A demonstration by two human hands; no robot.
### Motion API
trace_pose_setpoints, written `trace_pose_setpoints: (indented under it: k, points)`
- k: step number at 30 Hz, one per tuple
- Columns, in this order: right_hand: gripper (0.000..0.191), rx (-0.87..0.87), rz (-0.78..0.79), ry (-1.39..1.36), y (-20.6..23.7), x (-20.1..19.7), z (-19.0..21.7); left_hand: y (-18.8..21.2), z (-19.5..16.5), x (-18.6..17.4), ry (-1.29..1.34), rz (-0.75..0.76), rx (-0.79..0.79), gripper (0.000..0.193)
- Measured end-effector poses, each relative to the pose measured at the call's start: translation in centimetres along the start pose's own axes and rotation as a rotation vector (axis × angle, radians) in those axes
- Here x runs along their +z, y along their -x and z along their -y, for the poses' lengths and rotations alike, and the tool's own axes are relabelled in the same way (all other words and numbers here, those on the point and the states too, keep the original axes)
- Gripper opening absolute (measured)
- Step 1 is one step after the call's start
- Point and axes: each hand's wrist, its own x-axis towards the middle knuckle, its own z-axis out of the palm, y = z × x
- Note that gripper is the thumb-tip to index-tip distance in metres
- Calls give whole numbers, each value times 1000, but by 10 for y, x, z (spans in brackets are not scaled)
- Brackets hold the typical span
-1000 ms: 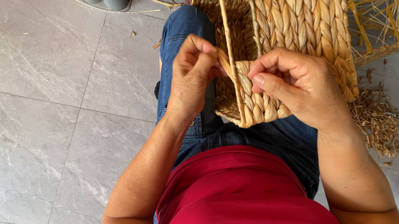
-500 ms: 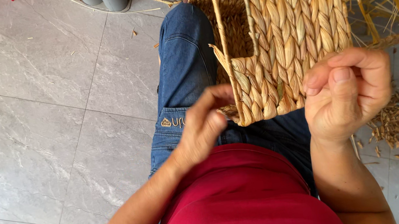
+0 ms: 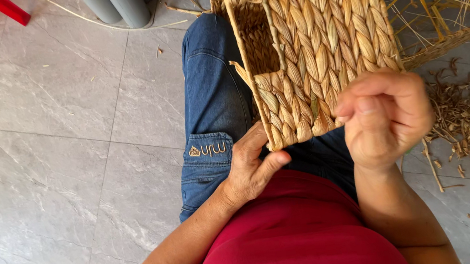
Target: The person sits on the floor with a woven water-hyacinth basket on their lap and weaves a flat cane strip along the basket's rim, tucking and threading the strip through the woven edge. They work the strip around the rim and handle corners, then pick up scissors and hold the basket up at the end.
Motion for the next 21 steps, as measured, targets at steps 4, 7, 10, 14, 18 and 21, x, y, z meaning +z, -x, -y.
trace_pose_setpoints:
  k: [4, 7, 10, 14, 18, 21]
  points:
    - [13, -63, -171, 161, -6, -7, 7, 7, 39, -6, -110, 65, -77, 44]
    - [18, -18, -57, 485, -13, -11, 20, 13, 62, -7, -86, 104, -40, 33]
    - [24, -22, 134, 847, -20, -15, 28, 8, 76, -5, -20, 102, -23, 28]
    - [36, -99, 141, 1032, -33, -33, 15, -15, 78, 0, -35, 58, -79, 25]
    - [48, 264, -59, 418, -29, -69, -6, -50, 69, 9, 51, -2, -102, 36]
    - [45, 250, -165, 417, -14, -95, -17, -73, 61, 21, 30, 8, -54, 37]
